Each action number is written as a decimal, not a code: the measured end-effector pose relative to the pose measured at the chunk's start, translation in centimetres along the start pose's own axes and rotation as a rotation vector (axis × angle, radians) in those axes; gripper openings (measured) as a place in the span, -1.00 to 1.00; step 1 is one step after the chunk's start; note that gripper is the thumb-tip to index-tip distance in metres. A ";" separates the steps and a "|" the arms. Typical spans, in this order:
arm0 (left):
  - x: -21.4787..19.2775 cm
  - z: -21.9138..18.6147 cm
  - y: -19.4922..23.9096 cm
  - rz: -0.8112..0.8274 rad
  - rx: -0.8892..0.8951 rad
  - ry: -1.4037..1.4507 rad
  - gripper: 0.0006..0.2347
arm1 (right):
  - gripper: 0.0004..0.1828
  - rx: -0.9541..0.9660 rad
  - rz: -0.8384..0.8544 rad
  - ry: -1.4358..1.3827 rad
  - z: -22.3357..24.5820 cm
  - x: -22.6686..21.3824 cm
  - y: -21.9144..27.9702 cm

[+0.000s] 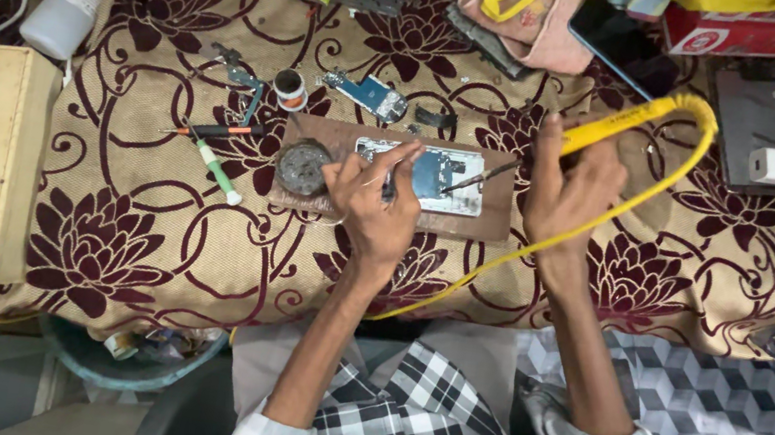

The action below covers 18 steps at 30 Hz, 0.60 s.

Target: The person uses a soldering iron and solder wire to work on a small circuit board placed on a wooden block. They repeatedly apply heat and solder to specific points on the board while holding the board steady with their other hand.

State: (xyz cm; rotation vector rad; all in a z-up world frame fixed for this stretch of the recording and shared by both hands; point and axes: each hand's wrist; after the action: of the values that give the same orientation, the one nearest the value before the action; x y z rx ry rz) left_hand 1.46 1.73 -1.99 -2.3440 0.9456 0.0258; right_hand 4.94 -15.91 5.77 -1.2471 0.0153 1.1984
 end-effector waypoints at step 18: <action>0.5 0.7 0.0 -0.043 0.000 -0.023 -0.89 | -0.72 -0.047 -0.099 0.214 1.6 0.0 0.0</action>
State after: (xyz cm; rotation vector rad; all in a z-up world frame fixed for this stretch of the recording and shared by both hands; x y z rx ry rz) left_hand 1.97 1.81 -2.68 -2.3581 0.8839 0.0348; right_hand 4.03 -14.79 6.44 -1.3970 0.0822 0.9815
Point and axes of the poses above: each hand's wrist, its own y-axis away from the middle knuckle, its own x-axis out of the palm, z = x × y, and after that the axes turned 13 degrees about -x, right-handed
